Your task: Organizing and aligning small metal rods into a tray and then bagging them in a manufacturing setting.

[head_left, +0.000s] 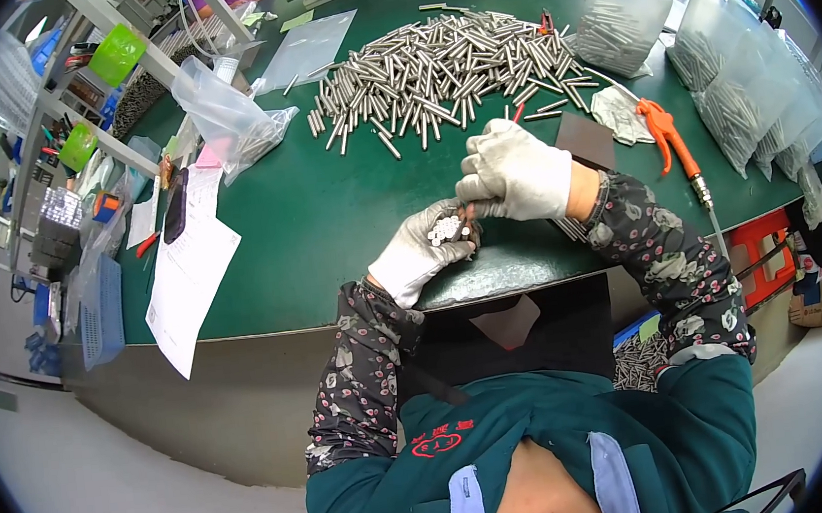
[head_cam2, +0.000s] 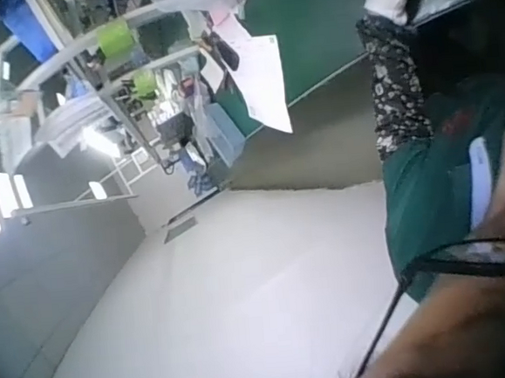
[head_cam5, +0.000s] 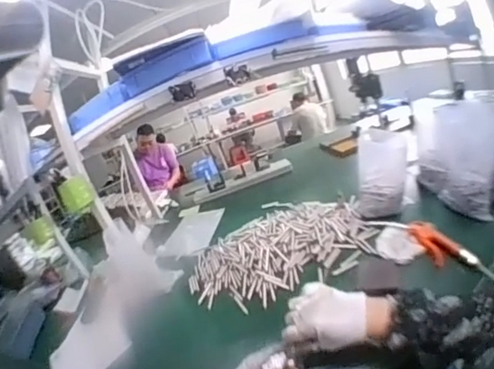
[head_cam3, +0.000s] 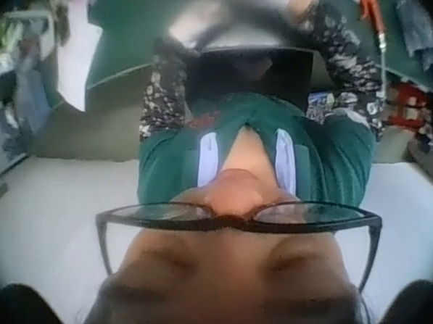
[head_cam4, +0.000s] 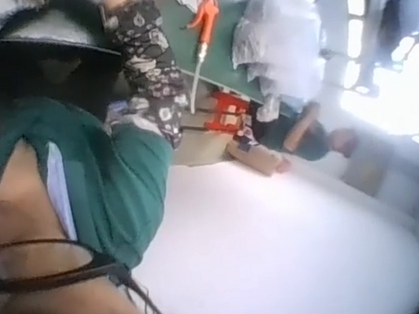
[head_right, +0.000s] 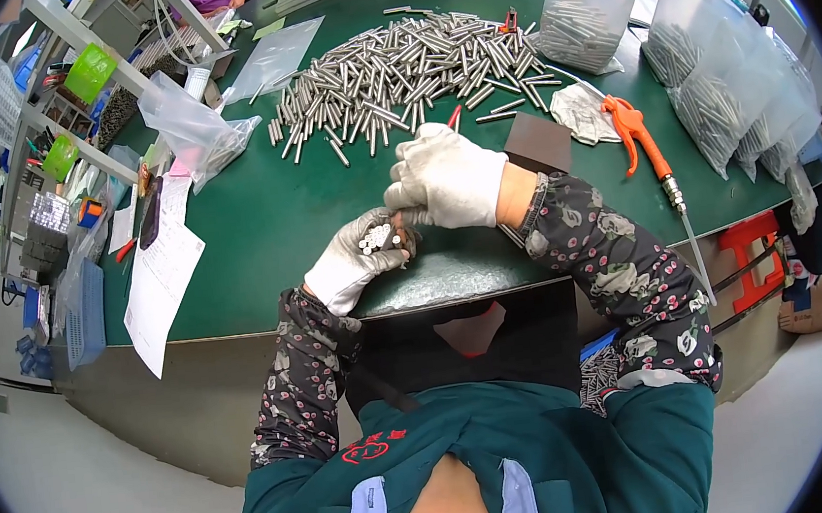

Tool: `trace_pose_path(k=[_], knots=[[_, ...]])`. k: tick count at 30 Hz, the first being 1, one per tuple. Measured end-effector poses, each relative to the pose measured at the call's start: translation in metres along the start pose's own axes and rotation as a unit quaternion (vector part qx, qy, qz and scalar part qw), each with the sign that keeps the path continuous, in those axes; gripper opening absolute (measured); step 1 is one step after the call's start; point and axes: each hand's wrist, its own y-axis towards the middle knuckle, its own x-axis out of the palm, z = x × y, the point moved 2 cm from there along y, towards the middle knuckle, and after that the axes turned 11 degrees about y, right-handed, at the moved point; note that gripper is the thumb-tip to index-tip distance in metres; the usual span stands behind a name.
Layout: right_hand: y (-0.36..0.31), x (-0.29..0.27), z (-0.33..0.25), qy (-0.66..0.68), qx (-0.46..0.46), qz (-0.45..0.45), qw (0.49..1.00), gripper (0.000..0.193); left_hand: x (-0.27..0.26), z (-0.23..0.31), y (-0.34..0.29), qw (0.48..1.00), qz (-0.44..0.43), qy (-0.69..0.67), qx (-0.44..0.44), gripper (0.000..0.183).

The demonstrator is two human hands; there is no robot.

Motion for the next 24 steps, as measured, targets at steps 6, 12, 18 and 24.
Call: trace_pose_path(k=[6, 12, 18, 24], knots=[[-0.017, -0.019, 0.017, -0.009, 0.077, 0.035, 0.996, 0.021, 0.0, -0.001, 0.002, 1.0, 0.013, 0.015, 0.004, 0.046], [-0.005, 0.002, 0.001, 0.011, 0.0, 0.026, 1.0, 0.02, -0.002, -0.003, 0.0, 1.0, -0.013, -0.02, 0.015, 0.045], [-0.017, -0.015, 0.007, -0.035, 0.069, 0.029, 0.997, 0.019, 0.0, 0.0, 0.001, 1.0, 0.009, 0.004, -0.012, 0.044], [-0.011, -0.011, 0.0, 0.004, 0.081, 0.029, 0.996, 0.02, -0.002, -0.005, 0.003, 1.0, 0.006, 0.025, 0.018, 0.049]])
